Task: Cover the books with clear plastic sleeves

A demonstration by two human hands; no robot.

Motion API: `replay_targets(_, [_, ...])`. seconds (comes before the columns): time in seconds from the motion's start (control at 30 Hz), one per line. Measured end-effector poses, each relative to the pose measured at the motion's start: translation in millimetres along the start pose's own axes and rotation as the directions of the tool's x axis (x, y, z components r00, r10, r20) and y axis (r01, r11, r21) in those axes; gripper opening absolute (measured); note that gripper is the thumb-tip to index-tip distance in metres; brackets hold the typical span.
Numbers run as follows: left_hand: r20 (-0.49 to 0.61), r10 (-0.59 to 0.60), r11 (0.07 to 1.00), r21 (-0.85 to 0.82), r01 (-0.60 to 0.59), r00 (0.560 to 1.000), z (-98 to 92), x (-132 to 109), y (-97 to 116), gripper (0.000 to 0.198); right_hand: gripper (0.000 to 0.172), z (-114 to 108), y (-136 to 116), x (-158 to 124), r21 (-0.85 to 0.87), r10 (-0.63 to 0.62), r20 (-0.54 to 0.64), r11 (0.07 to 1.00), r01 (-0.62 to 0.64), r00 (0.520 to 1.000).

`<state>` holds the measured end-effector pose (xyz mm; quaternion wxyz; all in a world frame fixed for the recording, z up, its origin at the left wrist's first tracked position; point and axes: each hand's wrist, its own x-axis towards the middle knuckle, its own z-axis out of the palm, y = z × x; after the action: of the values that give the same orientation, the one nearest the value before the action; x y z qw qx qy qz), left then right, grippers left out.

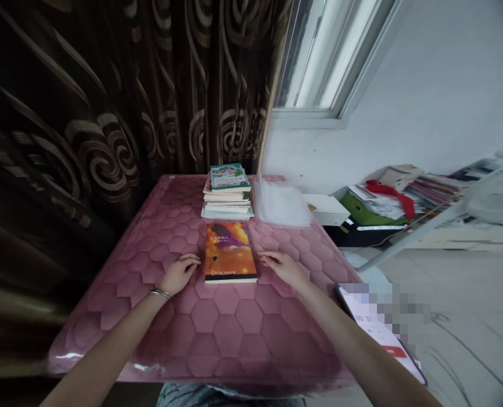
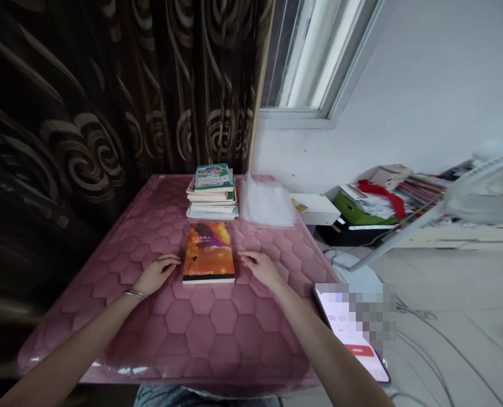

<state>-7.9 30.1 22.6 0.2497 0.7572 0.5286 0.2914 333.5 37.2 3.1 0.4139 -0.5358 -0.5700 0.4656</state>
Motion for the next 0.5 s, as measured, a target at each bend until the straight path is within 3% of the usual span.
replay_targets(0.1, [-0.022, -0.245, 0.942, -0.242, 0.233, 0.969, -4.1, 3.7, -0.2, 0.022, 0.019, 2.0, -3.0, -1.1, 0.218, 0.125, -0.042, 0.969, -0.113, 0.991])
replay_targets(0.2, [0.053, -0.467, 0.779, -0.449, 0.438, 0.883, 0.2, 12.2, 7.0, 0.019, 0.018, 9.5, -8.9, -0.8, 0.293, 0.199, -0.042, 0.939, -0.179, 0.979])
replay_targets(0.33, [0.139, -0.563, 0.694, -0.455, 0.557, 0.815, 13.2, 30.8, 17.7, 0.015, 0.022, 24.0, -13.1, 2.5, 0.297, 0.243, -0.043, 0.929, -0.22, 0.969])
replay_targets(0.5, [0.183, -0.622, 0.67, -0.38, 0.638, 0.762, 27.6, 54.6, 29.5, 0.019, 0.025, 34.2, -12.6, 9.6, 0.252, 0.27, -0.053, 0.935, -0.249, 0.961])
